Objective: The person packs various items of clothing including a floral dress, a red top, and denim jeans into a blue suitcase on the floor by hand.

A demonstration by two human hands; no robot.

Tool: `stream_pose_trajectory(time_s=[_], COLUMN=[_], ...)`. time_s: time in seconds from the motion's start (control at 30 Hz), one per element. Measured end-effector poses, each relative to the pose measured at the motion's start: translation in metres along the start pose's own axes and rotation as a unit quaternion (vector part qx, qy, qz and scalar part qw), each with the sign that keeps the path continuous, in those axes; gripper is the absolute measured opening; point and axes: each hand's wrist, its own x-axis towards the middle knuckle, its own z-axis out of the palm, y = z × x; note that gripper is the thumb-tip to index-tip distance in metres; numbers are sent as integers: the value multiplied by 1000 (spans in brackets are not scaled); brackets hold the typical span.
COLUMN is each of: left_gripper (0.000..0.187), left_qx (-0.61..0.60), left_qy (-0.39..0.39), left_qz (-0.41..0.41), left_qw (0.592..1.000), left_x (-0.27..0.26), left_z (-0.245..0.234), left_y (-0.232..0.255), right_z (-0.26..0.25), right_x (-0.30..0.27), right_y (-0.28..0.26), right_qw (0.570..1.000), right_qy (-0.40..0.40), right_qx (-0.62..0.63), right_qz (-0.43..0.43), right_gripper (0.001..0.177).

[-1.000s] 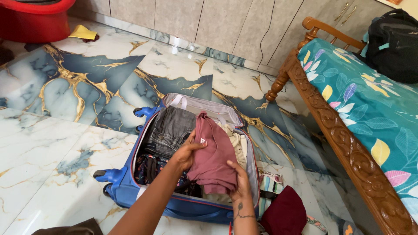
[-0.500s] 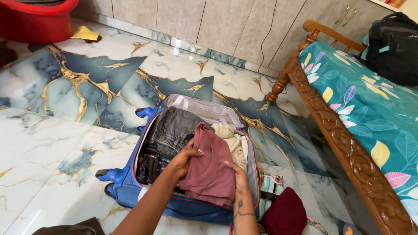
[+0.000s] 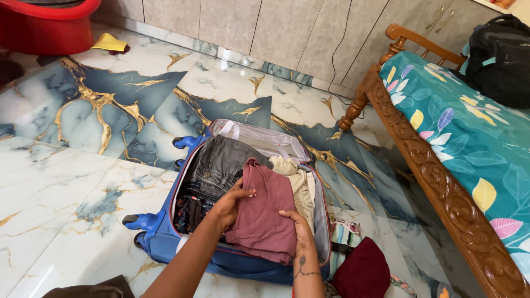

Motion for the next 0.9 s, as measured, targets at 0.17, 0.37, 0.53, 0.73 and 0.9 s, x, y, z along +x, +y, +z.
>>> stream_pose_trajectory(time_s=[0.17,0.37,0.53,0.73,0.9], left_gripper=[73,68,67,63,52], left_qx=[-5,-40,-12,-11,368], left_qy=[-17,-50,-74,-101,-36], left_qz=[-5,1,-23,-98,-59], left_qw=[1000,998,997,990,927], left_x=[3,17,17,13,29], left_z=[-6,-35,-27,13,-7], left_y=[-2,-20,-32,-55,-91], right_z=[8,-18,-47,-82,-123], right_x=[-15,-20,-19,-28,-45], right_y=[-7,-20,-27,-38,-61], right_qw=[1000,999,997,994,986], right_qy=[4,37,34,58,88], right_qx=[11,32,48,48,55], right_qz=[-9,-12,-42,-83,-128], right_gripper=[50,46,43,43,46])
